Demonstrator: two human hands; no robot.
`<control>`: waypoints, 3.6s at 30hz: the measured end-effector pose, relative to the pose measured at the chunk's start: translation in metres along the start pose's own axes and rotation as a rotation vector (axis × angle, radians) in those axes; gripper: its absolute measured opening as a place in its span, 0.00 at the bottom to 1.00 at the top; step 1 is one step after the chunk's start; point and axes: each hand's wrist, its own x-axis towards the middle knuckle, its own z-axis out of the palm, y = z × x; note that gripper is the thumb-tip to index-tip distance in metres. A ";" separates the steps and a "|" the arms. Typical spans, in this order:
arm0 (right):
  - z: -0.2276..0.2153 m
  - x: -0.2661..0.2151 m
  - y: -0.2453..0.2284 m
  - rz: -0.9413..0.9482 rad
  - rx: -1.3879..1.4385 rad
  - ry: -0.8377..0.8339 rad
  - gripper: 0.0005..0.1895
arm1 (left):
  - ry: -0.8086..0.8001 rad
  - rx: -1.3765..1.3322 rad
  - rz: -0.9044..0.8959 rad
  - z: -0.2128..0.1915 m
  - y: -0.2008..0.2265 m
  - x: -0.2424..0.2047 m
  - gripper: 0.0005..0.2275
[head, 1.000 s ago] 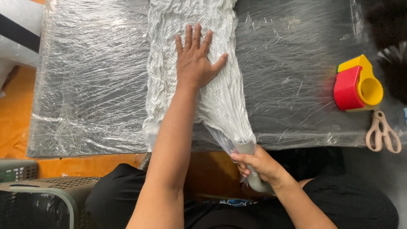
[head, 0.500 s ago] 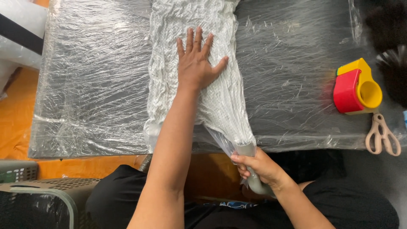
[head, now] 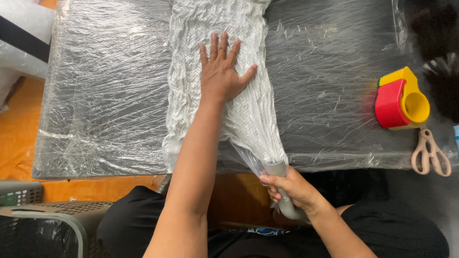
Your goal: A person is placing a pillow into a plastic bag and then using a vacuum cleaner hose to remove the air, compressing the pillow for storage or shipping.
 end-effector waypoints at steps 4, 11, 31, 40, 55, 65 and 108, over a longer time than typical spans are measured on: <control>-0.001 0.001 0.001 0.003 -0.002 0.006 0.10 | 0.011 0.001 0.001 0.001 0.000 0.001 0.39; 0.000 0.000 0.000 0.003 -0.009 0.010 0.09 | 0.001 0.000 -0.004 -0.001 0.001 0.000 0.39; -0.002 0.002 0.002 0.014 0.008 0.004 0.10 | 0.106 0.019 0.054 0.002 0.000 -0.002 0.38; -0.004 0.000 0.004 0.014 0.031 -0.002 0.10 | 0.075 0.125 0.015 -0.026 -0.055 0.068 0.42; -0.013 0.002 0.015 0.058 0.005 -0.004 0.06 | 0.248 0.452 0.006 0.022 -0.071 0.124 0.47; -0.009 0.000 0.003 0.117 0.020 -0.037 0.25 | -0.116 0.124 0.270 -0.001 -0.008 0.158 0.44; -0.001 0.000 -0.002 0.032 0.030 0.016 0.09 | -0.066 0.004 -0.560 -0.038 -0.096 -0.018 0.42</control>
